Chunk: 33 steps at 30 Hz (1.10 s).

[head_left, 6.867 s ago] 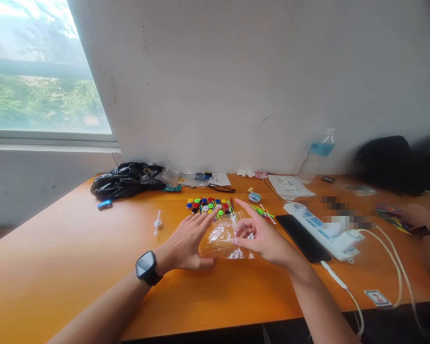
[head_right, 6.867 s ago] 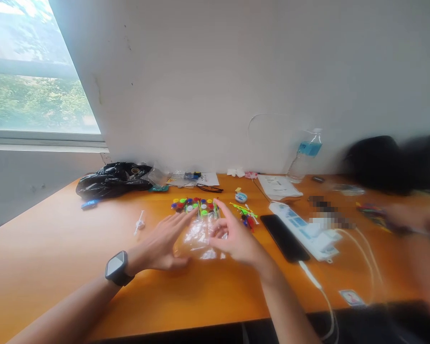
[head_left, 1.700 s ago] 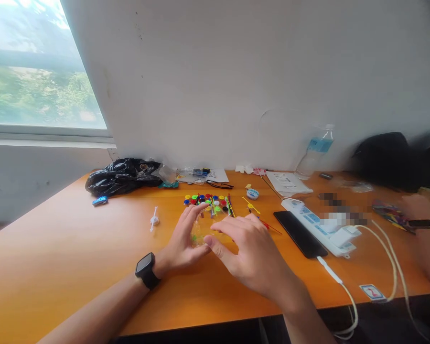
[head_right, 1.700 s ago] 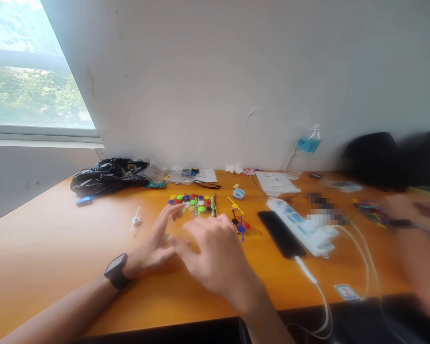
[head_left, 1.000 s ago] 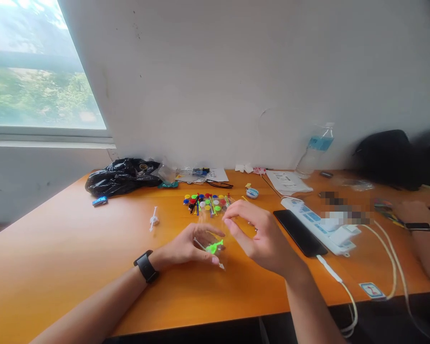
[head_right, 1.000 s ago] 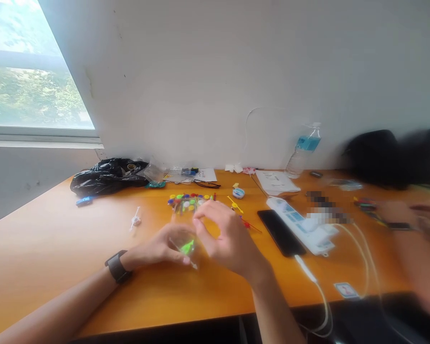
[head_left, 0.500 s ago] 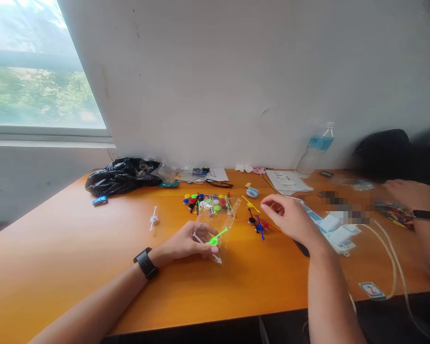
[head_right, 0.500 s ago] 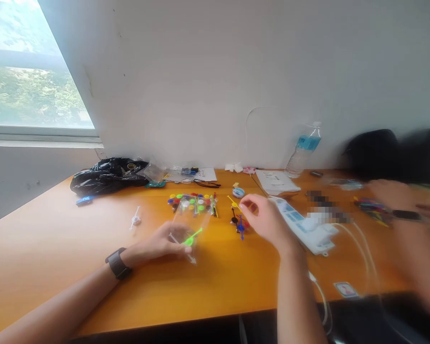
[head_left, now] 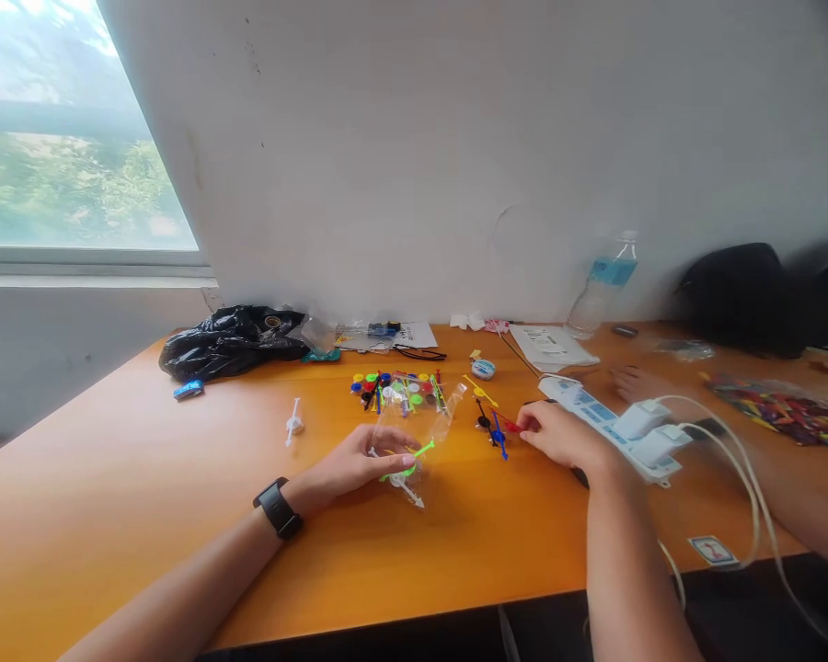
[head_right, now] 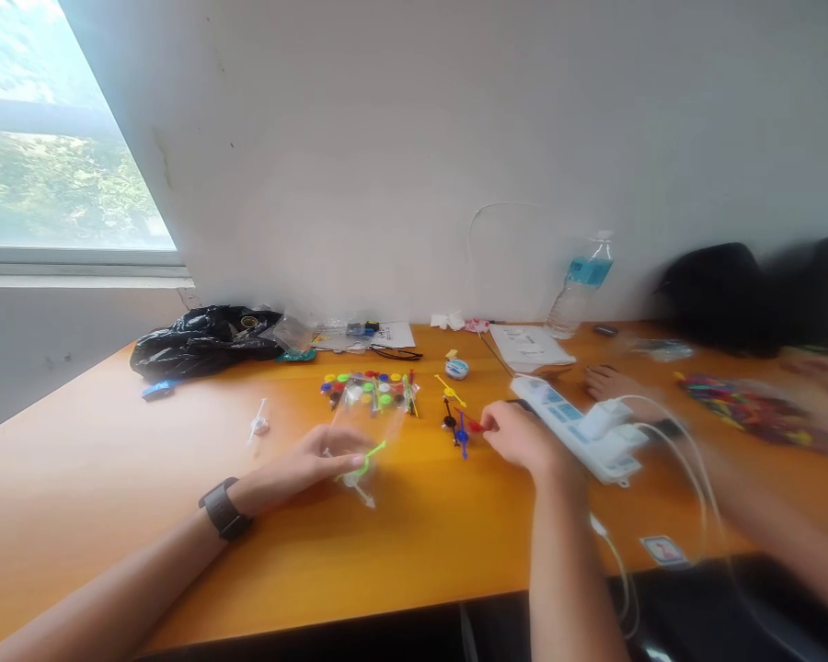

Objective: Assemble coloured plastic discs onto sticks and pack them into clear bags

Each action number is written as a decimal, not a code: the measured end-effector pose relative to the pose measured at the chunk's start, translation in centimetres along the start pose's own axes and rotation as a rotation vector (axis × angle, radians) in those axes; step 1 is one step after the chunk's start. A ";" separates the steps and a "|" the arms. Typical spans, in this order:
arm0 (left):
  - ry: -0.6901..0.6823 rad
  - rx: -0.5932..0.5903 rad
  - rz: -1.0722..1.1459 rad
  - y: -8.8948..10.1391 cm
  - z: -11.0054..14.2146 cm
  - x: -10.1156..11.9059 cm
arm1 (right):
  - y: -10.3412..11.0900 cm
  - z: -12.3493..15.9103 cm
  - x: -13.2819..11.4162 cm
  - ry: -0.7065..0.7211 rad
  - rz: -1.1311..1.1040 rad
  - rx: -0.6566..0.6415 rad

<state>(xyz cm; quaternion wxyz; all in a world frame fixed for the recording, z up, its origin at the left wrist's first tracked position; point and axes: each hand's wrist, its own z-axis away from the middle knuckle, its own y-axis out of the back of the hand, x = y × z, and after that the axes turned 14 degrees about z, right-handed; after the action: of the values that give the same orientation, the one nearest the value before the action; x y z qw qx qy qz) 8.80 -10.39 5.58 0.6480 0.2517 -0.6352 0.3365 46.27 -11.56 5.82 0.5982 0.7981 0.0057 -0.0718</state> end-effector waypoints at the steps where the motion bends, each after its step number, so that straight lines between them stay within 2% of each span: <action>1: -0.002 -0.014 -0.014 0.0 0.0 0.0 | 0.5 0.0 -0.3 0.015 -0.001 -0.071; 3: -0.008 -0.045 -0.036 0.0 -0.1 0.1 | 2.0 0.0 -1.0 0.000 0.020 -0.110; 6: -0.008 -0.054 -0.068 0.0 -0.2 0.0 | 4.3 0.2 -2.2 -0.061 0.045 0.031; 8: -0.002 -0.053 -0.087 0.0 -0.3 -0.1 | 5.6 0.5 -2.9 -0.067 -0.030 0.157; 11: -0.003 -0.070 -0.083 0.0 -0.3 -0.1 | 7.1 1.3 -4.3 0.003 -0.294 0.284; 14: -0.017 -0.084 -0.087 0.0 -0.3 -0.1 | 8.4 2.5 -6.5 0.103 -0.530 0.302; 16: -0.024 -0.094 -0.092 -0.1 -0.3 -0.1 | 9.2 3.4 -8.4 0.164 -0.566 0.335; 18: -0.019 -0.127 -0.066 -0.1 -0.3 -0.1 | 9.8 4.3 -10.2 0.245 -0.492 0.343; 22: -0.008 -0.163 -0.021 -0.1 -0.2 -0.3 | 10.3 5.2 -12.4 0.330 -0.344 0.327; 28: -0.020 -0.151 -0.021 -0.2 -0.2 -0.5 | 10.2 5.5 -13.1 0.374 -0.299 0.211; 33: -0.037 -0.129 -0.028 -0.4 -0.3 -0.9 | 9.7 5.6 -13.9 0.396 -0.320 0.242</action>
<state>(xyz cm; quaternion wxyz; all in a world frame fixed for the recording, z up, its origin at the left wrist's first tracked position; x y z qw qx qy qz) 9.34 -10.55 4.74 0.6557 0.2242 -0.6639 0.2811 32.88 -18.60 15.27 0.4666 0.8513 0.2399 -0.0085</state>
